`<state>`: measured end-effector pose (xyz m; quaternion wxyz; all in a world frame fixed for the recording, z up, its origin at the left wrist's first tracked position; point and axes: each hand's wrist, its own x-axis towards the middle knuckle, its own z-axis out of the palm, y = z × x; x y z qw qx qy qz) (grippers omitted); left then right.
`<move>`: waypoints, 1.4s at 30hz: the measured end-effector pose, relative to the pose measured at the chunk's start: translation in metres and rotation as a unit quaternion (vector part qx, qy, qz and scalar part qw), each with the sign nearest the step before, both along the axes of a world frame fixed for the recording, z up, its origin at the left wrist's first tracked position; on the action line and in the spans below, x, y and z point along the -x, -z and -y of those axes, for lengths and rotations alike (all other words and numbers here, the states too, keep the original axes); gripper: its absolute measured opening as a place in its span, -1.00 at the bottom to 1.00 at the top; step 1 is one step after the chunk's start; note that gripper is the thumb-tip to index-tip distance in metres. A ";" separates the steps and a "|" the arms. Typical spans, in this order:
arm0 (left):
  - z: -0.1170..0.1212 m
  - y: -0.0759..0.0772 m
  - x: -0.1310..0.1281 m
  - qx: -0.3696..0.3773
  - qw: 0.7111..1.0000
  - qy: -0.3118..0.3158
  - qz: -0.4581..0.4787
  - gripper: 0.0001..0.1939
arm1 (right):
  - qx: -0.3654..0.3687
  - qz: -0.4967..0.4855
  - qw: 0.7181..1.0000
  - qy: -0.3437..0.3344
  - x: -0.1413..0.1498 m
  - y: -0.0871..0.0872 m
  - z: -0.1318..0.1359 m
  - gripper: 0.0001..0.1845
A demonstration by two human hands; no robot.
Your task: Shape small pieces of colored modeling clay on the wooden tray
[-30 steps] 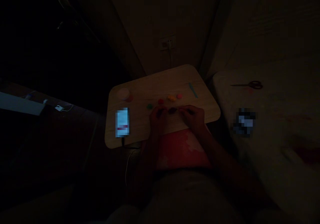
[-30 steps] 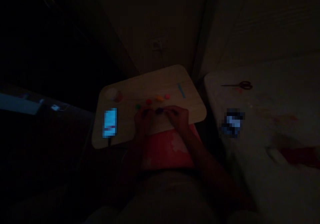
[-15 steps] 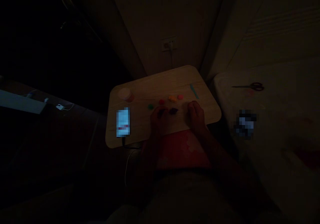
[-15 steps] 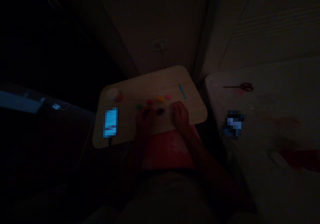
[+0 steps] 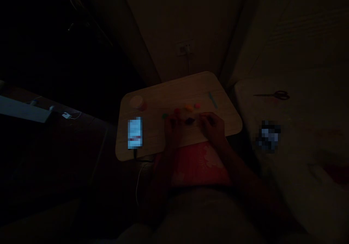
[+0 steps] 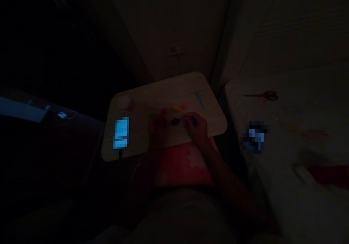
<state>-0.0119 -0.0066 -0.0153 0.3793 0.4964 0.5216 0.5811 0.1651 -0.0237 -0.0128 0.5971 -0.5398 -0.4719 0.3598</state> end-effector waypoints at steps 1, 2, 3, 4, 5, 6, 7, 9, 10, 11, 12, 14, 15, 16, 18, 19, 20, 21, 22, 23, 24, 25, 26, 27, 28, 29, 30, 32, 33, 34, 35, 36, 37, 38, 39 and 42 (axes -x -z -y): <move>0.000 0.001 0.001 -0.004 1.000 -0.003 -0.016 -0.76 | 0.000 0.005 1.000 -0.002 0.000 0.000 0.000 -0.80; 0.000 0.001 0.002 -0.010 0.999 -0.004 -0.036 -0.79 | -0.001 0.010 1.000 -0.004 0.000 0.000 -0.001 -0.81; 0.000 0.001 0.003 -0.017 0.998 -0.002 -0.058 -0.83 | -0.005 0.014 1.000 -0.007 0.000 0.000 -0.001 -0.82; 0.000 0.000 0.002 -0.025 0.996 0.002 -0.086 -0.88 | -0.012 0.019 1.000 -0.012 -0.001 0.000 -0.001 -0.82; 0.000 0.000 0.002 -0.036 0.993 0.010 -0.115 -0.91 | -0.017 0.024 0.999 -0.017 -0.001 0.000 -0.001 -0.83; 0.000 0.000 0.000 -0.048 0.988 0.018 -0.145 -0.89 | -0.021 0.028 0.999 -0.022 -0.002 0.000 -0.001 -0.83; 0.000 0.000 -0.002 -0.059 0.983 0.029 -0.174 -0.81 | -0.025 0.031 0.999 -0.025 -0.002 0.000 -0.001 -0.82; 0.000 0.001 -0.006 -0.070 0.971 0.050 -0.225 -0.67 | -0.034 0.041 0.998 -0.034 -0.003 0.001 -0.001 -0.80; 0.000 0.002 -0.008 -0.069 0.965 0.059 -0.245 -0.65 | -0.040 0.047 0.997 -0.037 -0.004 0.001 -0.001 -0.80; 0.000 0.003 -0.009 -0.065 0.960 0.068 -0.263 -0.66 | -0.044 0.051 0.997 -0.040 -0.004 0.001 -0.001 -0.80; 0.001 0.003 -0.009 -0.061 0.955 0.076 -0.280 -0.69 | -0.044 0.052 0.997 -0.042 -0.004 0.001 -0.001 -0.81; 0.001 0.004 -0.009 -0.056 0.949 0.088 -0.298 -0.76 | -0.035 0.047 0.998 -0.037 -0.003 0.000 -0.001 -0.83; 0.000 0.005 -0.008 -0.057 0.949 0.093 -0.296 -0.78 | -0.027 0.043 0.998 -0.030 -0.003 -0.001 -0.001 -0.84; 0.000 0.004 -0.007 -0.058 0.952 0.099 -0.284 -0.79 | -0.019 0.037 0.999 -0.026 -0.002 -0.001 -0.001 -0.84; -0.001 0.003 -0.004 -0.055 0.965 0.102 -0.235 -0.79 | -0.004 0.022 1.000 -0.019 -0.001 -0.003 0.000 -0.84; -0.001 0.002 -0.003 -0.048 0.973 0.098 -0.203 -0.78 | 0.003 0.019 1.000 -0.018 0.000 -0.004 0.000 -0.84; -0.002 0.001 -0.002 -0.037 0.981 0.090 -0.169 -0.77 | 0.008 0.017 1.000 -0.015 0.000 -0.005 0.000 -0.83; -0.002 0.000 -0.001 -0.026 0.987 0.081 -0.135 -0.75 | 0.011 0.017 1.000 -0.010 0.000 -0.006 0.000 -0.83; -0.003 0.000 0.000 -0.017 0.992 0.074 -0.106 -0.72 | 0.014 0.018 1.000 -0.003 0.001 -0.006 0.000 -0.83; -0.003 0.000 0.001 -0.011 0.994 0.071 -0.081 -0.70 | 0.015 0.020 1.000 0.004 0.001 -0.007 0.000 -0.83; -0.003 0.001 0.002 -0.007 0.996 0.071 -0.060 -0.68 | 0.015 0.023 1.000 0.009 0.001 -0.008 0.000 -0.83; -0.004 0.002 0.002 -0.004 0.997 0.071 -0.044 -0.65 | 0.013 0.027 0.999 0.014 0.001 -0.008 -0.001 -0.82; -0.004 0.004 0.003 -0.001 0.997 0.071 -0.030 -0.63 | 0.012 0.032 0.999 0.016 0.000 -0.009 -0.001 -0.81; -0.004 0.005 0.003 0.001 0.997 0.070 -0.018 -0.60 | 0.009 0.039 0.999 0.016 0.000 -0.009 -0.001 -0.80; -0.004 0.007 0.004 0.004 0.997 0.071 -0.008 -0.58 | 0.005 0.046 0.999 0.015 -0.001 -0.010 -0.001 -0.80; -0.003 0.008 0.004 0.005 0.997 0.074 0.000 -0.55 | 0.001 0.052 0.999 0.013 -0.001 -0.010 -0.001 -0.79; -0.003 0.008 0.004 0.006 0.997 0.079 0.005 -0.53 | -0.005 0.055 0.998 0.012 -0.001 -0.009 -0.001 -0.79; -0.002 0.008 0.004 0.007 0.996 0.093 0.010 -0.50 | -0.016 0.056 0.998 0.009 -0.002 -0.007 -0.001 -0.81; -0.002 0.007 0.003 0.007 0.995 0.097 0.012 -0.49 | -0.021 0.056 0.998 0.009 -0.002 -0.005 -0.002 -0.81; -0.002 0.006 0.003 0.006 0.995 0.098 0.015 -0.48 | -0.022 0.053 0.998 0.009 -0.002 -0.003 -0.002 -0.81; -0.001 0.005 0.003 0.005 0.995 0.098 0.019 -0.47 | -0.019 0.048 0.999 0.008 -0.001 -0.001 -0.002 -0.80; -0.001 0.004 0.002 0.005 0.995 0.100 0.023 -0.46 | -0.016 0.040 0.999 0.006 -0.001 0.001 -0.002 -0.78; -0.001 0.003 0.002 0.004 0.994 0.104 0.026 -0.46 | -0.012 0.031 0.999 0.004 -0.001 0.003 -0.003 -0.77; -0.001 0.002 0.002 0.003 0.994 0.110 0.028 -0.46 | -0.009 0.022 1.000 0.003 -0.001 0.004 -0.003 -0.76; -0.001 0.001 0.002 0.003 0.993 0.117 0.028 -0.46 | -0.008 0.017 1.000 0.004 0.000 0.004 -0.003 -0.77; -0.001 0.001 0.003 0.001 0.993 0.118 0.024 -0.45 | -0.005 0.024 1.000 0.011 0.000 0.003 -0.002 -0.80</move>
